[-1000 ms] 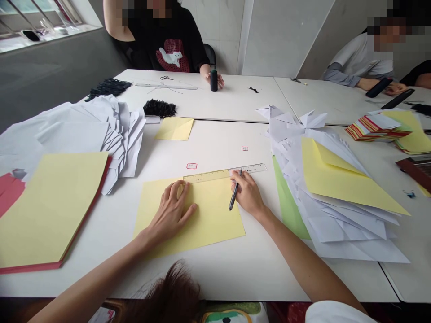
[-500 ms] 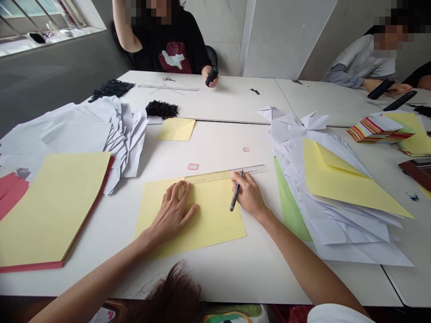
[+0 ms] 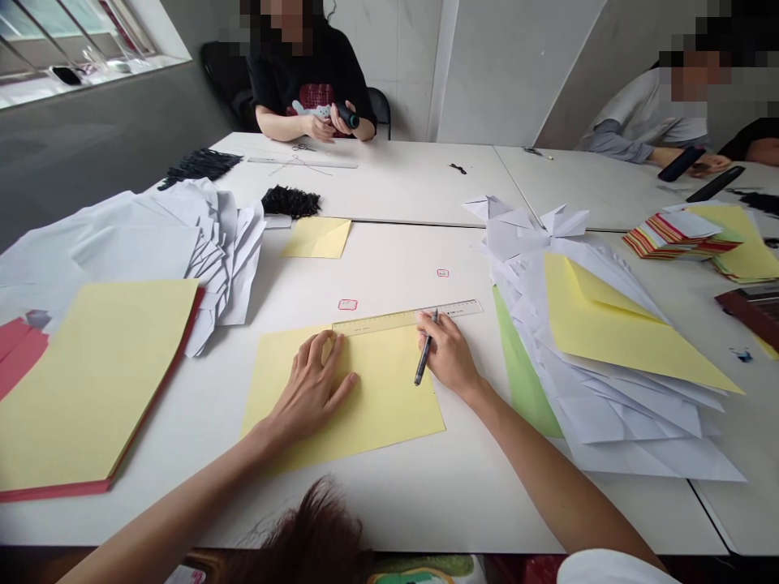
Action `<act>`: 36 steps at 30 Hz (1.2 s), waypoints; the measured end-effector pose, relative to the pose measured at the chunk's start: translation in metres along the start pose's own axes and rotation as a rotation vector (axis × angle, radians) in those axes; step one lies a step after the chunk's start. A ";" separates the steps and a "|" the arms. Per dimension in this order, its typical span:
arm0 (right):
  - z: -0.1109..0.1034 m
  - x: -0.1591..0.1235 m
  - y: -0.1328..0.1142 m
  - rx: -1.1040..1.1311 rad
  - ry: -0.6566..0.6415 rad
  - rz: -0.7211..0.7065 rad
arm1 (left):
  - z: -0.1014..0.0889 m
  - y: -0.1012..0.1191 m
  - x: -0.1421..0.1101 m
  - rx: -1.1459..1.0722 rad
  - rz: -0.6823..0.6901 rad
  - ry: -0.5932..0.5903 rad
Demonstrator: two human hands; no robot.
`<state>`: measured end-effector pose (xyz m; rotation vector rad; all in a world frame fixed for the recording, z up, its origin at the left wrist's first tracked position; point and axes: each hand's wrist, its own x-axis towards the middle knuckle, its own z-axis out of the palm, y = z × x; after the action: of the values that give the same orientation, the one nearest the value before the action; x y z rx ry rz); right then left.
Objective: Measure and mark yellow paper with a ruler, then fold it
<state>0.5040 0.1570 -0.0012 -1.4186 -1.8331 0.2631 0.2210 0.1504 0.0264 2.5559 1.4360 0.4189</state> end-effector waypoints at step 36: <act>0.001 -0.002 0.003 -0.008 0.002 0.004 | 0.002 -0.002 -0.001 -0.003 0.004 0.000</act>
<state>0.5052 0.1569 -0.0047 -1.4278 -1.8323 0.2565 0.2198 0.1504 0.0237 2.5567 1.4295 0.4209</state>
